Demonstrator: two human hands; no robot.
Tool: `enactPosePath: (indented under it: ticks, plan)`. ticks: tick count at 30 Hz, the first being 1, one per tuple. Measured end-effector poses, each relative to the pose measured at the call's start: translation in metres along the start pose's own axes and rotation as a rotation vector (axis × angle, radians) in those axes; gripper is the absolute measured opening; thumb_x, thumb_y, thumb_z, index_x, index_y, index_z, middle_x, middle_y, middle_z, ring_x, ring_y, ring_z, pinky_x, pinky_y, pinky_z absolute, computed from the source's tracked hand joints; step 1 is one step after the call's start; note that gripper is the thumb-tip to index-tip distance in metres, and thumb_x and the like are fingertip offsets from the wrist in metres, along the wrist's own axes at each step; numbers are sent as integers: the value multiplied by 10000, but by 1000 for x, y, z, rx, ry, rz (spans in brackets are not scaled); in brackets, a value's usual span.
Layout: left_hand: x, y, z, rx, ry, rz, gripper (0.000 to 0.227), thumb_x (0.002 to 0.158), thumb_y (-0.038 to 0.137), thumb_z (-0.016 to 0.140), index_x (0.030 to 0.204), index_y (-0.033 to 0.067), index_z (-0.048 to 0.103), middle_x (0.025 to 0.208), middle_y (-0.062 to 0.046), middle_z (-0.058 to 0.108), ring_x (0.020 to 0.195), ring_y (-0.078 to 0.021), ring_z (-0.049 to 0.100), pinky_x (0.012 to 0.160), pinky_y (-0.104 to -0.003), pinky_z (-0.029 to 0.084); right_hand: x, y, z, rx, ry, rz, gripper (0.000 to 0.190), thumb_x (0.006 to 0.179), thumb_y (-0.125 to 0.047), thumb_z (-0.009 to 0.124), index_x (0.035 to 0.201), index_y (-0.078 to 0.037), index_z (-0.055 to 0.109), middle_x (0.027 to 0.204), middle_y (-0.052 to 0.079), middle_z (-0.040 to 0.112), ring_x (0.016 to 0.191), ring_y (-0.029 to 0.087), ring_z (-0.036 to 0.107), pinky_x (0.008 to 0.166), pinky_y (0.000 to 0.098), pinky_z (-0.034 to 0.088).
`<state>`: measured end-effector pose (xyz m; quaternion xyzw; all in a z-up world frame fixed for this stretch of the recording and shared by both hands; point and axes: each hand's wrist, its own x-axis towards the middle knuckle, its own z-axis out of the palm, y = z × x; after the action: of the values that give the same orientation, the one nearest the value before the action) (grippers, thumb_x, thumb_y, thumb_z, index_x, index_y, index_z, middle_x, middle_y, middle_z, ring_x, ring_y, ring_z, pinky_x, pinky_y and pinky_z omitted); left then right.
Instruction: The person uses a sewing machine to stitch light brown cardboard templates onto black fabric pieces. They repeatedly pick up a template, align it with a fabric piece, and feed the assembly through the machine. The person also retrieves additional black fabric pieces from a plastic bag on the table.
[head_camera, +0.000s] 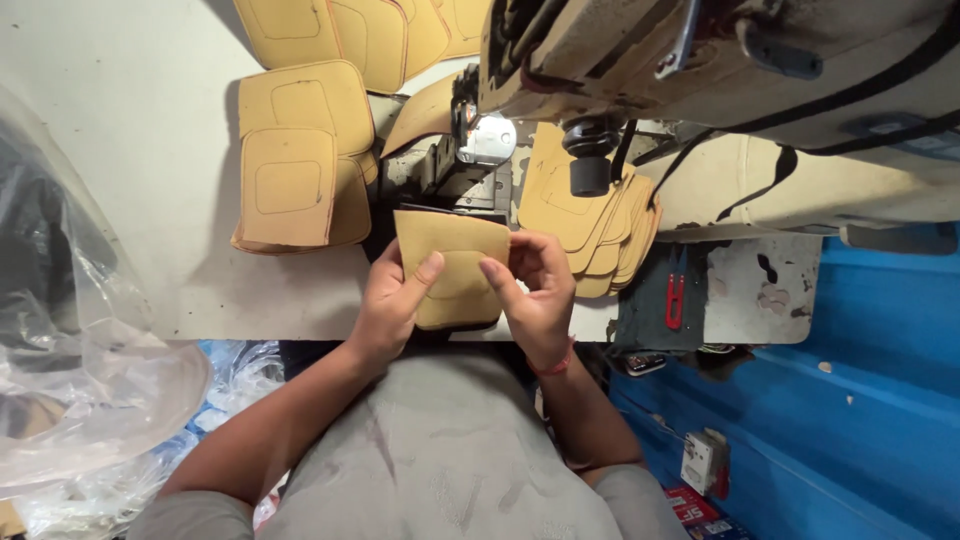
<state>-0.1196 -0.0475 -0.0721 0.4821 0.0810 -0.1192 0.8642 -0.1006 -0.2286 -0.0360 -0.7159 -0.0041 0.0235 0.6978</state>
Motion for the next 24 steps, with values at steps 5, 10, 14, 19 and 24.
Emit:
enactPosePath:
  ticks: [5, 10, 14, 19, 24]
  plan:
    - [1, 12, -3, -175, 52, 37, 340, 1070, 169, 571, 1351, -18, 531, 1263, -105, 654, 1136, -159, 635, 1011, -331, 519, -13, 7, -4, -73, -82, -13, 411, 960, 0, 701, 1326, -15, 513, 979, 38, 688, 872, 81, 669, 789, 225, 545]
    - [0, 9, -3, -149, 59, 41, 342, 1057, 151, 585, 1349, -19, 529, 1268, -106, 652, 1145, -157, 635, 1024, -327, 512, -21, 21, -3, 28, -30, 32, 343, 980, 21, 700, 1288, -8, 552, 1007, 49, 689, 900, 91, 661, 796, 230, 537]
    - [0, 12, -5, -158, 66, 48, 339, 1047, 141, 597, 1341, -16, 535, 1251, -103, 662, 1133, -159, 638, 1014, -333, 514, -21, 22, 0, 52, -17, 12, 306, 990, 39, 698, 1267, -1, 575, 1038, 54, 691, 938, 89, 652, 840, 231, 530]
    - [0, 13, -11, -109, 88, 88, 332, 1044, 125, 611, 1335, -17, 540, 1236, -93, 671, 1122, -149, 637, 1011, -320, 512, -18, 13, 7, 52, -18, -5, 292, 994, 47, 700, 1260, 1, 589, 1049, 51, 686, 950, 88, 647, 857, 230, 526]
    - [3, 32, -10, 12, 71, 198, 321, 1056, 127, 629, 1336, -15, 560, 1238, -66, 662, 1124, -118, 611, 1010, -287, 490, 4, -19, 13, -53, -118, -93, 324, 1066, -83, 600, 1367, 11, 525, 1058, -19, 576, 940, 53, 536, 847, 209, 470]
